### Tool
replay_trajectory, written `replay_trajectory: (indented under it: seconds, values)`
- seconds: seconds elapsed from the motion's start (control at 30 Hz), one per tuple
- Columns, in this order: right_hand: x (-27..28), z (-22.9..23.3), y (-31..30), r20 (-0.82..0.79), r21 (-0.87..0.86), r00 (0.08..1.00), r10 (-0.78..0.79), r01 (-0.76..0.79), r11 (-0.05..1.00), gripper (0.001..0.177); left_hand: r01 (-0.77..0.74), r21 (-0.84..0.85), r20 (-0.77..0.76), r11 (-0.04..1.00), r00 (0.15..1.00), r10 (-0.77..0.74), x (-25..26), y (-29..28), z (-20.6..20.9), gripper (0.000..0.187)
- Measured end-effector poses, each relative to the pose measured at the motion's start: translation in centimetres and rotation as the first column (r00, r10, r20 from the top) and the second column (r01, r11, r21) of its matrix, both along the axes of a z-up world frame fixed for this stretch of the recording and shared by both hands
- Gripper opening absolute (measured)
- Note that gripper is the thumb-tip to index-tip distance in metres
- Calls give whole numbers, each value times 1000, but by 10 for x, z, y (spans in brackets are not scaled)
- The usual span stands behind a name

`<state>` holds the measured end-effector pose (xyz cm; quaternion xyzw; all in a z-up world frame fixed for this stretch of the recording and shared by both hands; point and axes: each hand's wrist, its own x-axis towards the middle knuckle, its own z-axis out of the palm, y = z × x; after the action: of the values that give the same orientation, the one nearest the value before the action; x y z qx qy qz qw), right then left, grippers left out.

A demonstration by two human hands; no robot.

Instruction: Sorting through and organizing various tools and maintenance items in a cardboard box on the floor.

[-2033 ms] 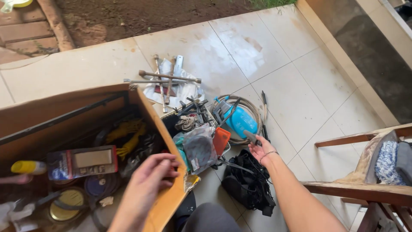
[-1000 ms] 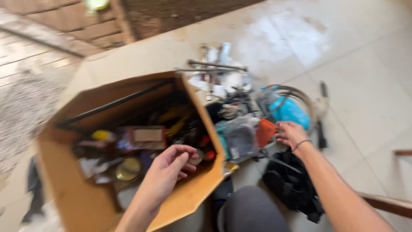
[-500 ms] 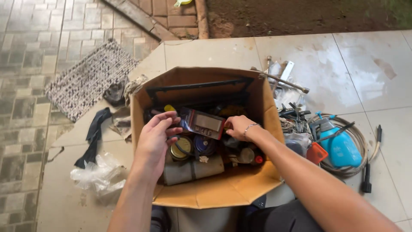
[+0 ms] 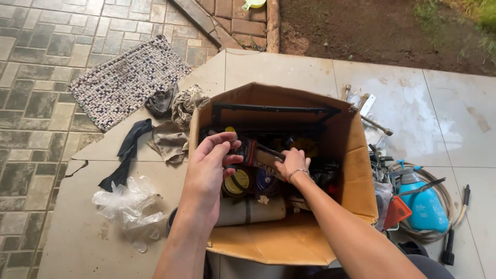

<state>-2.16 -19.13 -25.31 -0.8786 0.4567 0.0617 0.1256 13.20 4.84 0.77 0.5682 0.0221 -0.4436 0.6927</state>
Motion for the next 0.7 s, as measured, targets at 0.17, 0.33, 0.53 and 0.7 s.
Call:
replay_trajectory:
  seconds: [0.17, 0.33, 0.53, 0.7]
  values:
    - [-23, 73, -2, 93, 558, 973, -213, 126, 820, 44, 11, -18, 42, 1000, 999, -11, -5, -1, -14, 25]
    - [-50, 182, 17, 207, 961, 787, -580, -54, 271, 34, 78, 131, 185, 988, 978, -101, -21, -22, -41, 30]
    - [-120, 209, 3, 134, 987, 534, -835, -151, 62, 29, 419, 193, 201, 887, 868, -454, -59, -55, -8, 44]
    - [-211, 218, -46, 343, 913, 351, -871, -344, 221, 30, 525, 56, 205, 849, 826, -525, -79, -76, -12, 42]
